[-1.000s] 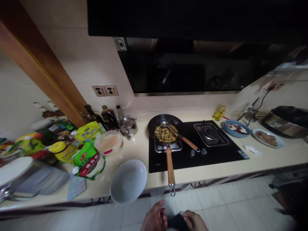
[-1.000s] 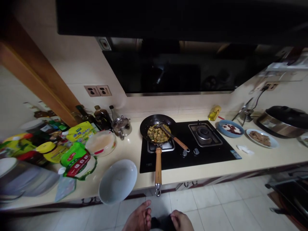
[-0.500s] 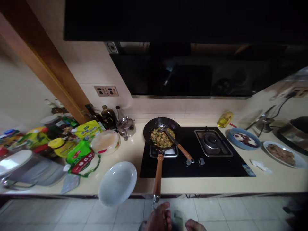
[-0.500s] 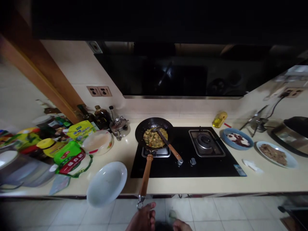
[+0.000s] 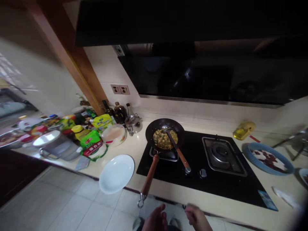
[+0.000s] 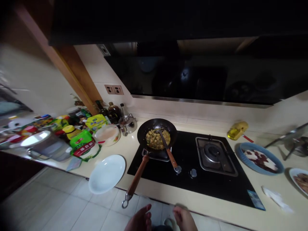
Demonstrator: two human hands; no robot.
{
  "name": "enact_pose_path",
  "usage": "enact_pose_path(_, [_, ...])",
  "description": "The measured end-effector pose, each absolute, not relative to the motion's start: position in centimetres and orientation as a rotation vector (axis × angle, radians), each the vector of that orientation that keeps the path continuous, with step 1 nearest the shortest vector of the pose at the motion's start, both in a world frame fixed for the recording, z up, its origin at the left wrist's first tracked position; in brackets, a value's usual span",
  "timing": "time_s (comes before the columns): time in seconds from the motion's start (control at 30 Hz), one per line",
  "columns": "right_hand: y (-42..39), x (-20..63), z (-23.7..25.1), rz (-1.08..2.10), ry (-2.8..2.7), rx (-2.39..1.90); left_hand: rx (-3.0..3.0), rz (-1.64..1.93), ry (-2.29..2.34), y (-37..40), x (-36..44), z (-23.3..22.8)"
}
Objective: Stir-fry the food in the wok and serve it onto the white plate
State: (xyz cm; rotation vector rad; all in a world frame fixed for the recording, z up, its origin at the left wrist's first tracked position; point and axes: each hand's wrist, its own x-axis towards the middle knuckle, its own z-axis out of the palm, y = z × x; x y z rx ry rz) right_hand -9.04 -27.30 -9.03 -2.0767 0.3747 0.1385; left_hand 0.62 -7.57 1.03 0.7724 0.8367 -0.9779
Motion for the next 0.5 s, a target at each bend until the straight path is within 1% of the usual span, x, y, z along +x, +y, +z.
enact_pose_path(0.13, [-29.4,-5.4,-7.9,0.113,0.496,-2.000,0.728,-0.834,0.930,-5.8,0.4,-1.0])
enact_pose_path(0.3, [-32.9,-0.5,-6.2,0.009,0.793,-2.216,0.712,-0.790,0.998,-4.1,0.9,-2.3])
enact_pose_path(0.5, [-33.8,3.1,-4.6,0.208,0.996,-2.372,0.665,-0.791,0.955,-0.8,2.9,-3.2])
